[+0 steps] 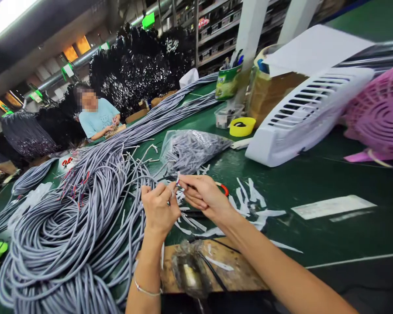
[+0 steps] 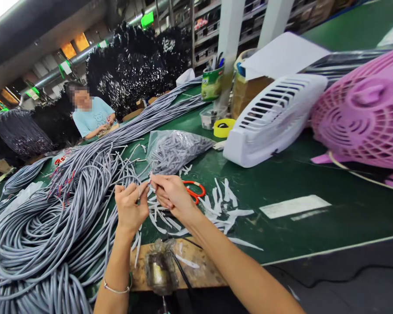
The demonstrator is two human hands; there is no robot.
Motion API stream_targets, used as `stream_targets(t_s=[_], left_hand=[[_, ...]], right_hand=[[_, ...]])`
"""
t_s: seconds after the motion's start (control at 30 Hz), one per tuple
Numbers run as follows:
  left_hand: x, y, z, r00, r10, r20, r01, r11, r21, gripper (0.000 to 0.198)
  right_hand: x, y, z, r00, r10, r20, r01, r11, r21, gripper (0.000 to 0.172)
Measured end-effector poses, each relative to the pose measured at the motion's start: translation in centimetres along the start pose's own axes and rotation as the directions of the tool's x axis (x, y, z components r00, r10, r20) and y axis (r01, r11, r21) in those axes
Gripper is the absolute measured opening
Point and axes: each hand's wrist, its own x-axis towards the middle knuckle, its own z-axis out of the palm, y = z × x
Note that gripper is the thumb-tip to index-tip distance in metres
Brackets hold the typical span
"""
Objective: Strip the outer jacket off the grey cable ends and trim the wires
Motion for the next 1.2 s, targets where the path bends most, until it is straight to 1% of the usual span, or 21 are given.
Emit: stream_targets(t_s=[0.03,0.07,0.13,0.17,0.2,0.23,0.27,0.3,0.33,0.37,0.4,0.47,0.57,0.67,0.77,0.83,0.93,1.03,1.07,1.13,1.2], left_hand=[[0.0,-0.1,-0.2,1.0,0.004,0.003,-0.004,1.0,0.0,0.019],[0.0,-0.3,-0.4,1.0,0.007,0.009,-0.007,1.0,0.001,0.019],[-0.2,-0.7,-0.7,0.999,0.017,0.037,-0.017,1.0,0.001,0.019],[-0.2,-0.9,-0.8,0.998,0.024,0.056,-0.024,1.0,-0.001,0.019],[-0.3,-1.1,-0.8,0.997,0.028,0.072,-0.027,1.0,-0.002,0.019],[-0.4,-1.3,-0.8,0.996,0.028,0.082,-0.028,1.0,-0.002,0.02],[-0.5,-1.5,-0.8,0.996,0.026,0.086,-0.026,1.0,0.001,0.02],[-0.6,-1.6,-0.7,0.996,0.026,0.085,-0.027,1.0,0.011,0.021],[-0.7,-1.8,-0.6,0.997,0.027,0.077,-0.029,0.999,0.027,0.021],[-0.7,-1.9,-0.4,0.997,0.031,0.067,-0.034,0.998,0.046,0.022],[-0.8,-2.0,-0.3,0.998,0.035,0.054,-0.039,0.997,0.066,0.022],[-0.9,-2.3,0.0,0.999,0.039,0.015,-0.04,0.995,0.095,0.023],[-0.9,-2.8,0.2,0.999,0.023,-0.047,-0.018,0.994,0.104,0.023],[-0.9,-3.3,0.3,0.998,0.017,-0.059,-0.011,0.995,0.101,0.023],[-0.8,-3.6,0.3,0.999,0.026,-0.044,-0.022,0.995,0.099,0.021],[-0.8,-3.7,0.3,0.999,0.003,-0.051,0.001,0.998,0.064,0.019],[-0.8,-3.6,0.3,0.994,-0.091,-0.067,0.088,0.995,-0.044,0.018],[-0.8,-3.3,0.3,0.983,-0.177,-0.045,0.171,0.979,-0.109,0.018],[-0.8,-3.2,0.4,0.977,-0.209,-0.042,0.203,0.971,-0.127,0.018],[-0.7,-3.0,0.5,0.955,-0.292,-0.049,0.279,0.943,-0.183,0.019],[-0.7,-2.8,0.5,0.926,-0.374,-0.052,0.349,0.901,-0.26,0.021]], right_hand=[[0.1,0.0,-0.1,0.995,-0.09,-0.034,0.085,0.987,-0.135,0.04],[0.2,0.0,-0.4,0.98,-0.191,-0.056,0.169,0.947,-0.272,0.04],[0.5,-0.2,-1.0,0.934,-0.356,-0.013,0.296,0.794,-0.531,0.038],[0.7,-0.4,-1.3,0.919,-0.393,0.041,0.325,0.693,-0.643,0.036],[0.8,-0.7,-1.5,0.912,-0.396,0.103,0.334,0.574,-0.748,0.032],[1.0,-1.0,-1.7,0.911,-0.377,0.165,0.329,0.424,-0.844,0.03],[1.1,-1.2,-1.7,0.918,-0.333,0.213,0.311,0.273,-0.91,0.028],[1.1,-1.4,-1.6,0.932,-0.278,0.234,0.283,0.152,-0.947,0.026],[1.2,-1.5,-1.4,0.945,-0.232,0.231,0.251,0.06,-0.966,0.025],[1.2,-1.5,-1.1,0.955,-0.205,0.214,0.219,0.0,-0.976,0.025],[1.3,-1.4,-0.6,0.96,-0.206,0.188,0.187,-0.027,-0.982,0.026],[1.5,-0.9,0.3,0.952,-0.279,0.123,0.126,-0.006,-0.992,0.026],[1.9,-0.1,1.6,0.921,-0.386,0.054,0.096,0.091,-0.991,0.028],[2.3,0.4,2.3,0.922,-0.387,-0.005,0.073,0.187,-0.98,0.029],[2.6,0.4,2.4,0.934,-0.356,-0.029,0.059,0.234,-0.971,0.03],[2.8,-0.1,2.0,0.942,-0.335,0.001,0.085,0.237,-0.968,0.03],[3.1,-1.3,0.8,0.955,-0.279,0.103,0.172,0.235,-0.957,0.027],[3.2,-2.4,-0.1,0.957,-0.216,0.193,0.244,0.24,-0.94,0.029],[3.1,-2.5,-0.2,0.955,-0.218,0.202,0.254,0.245,-0.936,0.029],[2.6,-2.2,0.0,0.939,-0.282,0.195,0.271,0.265,-0.925,0.028],[2.0,-1.4,0.5,0.899,-0.389,0.2,0.331,0.306,-0.893,0.025]])
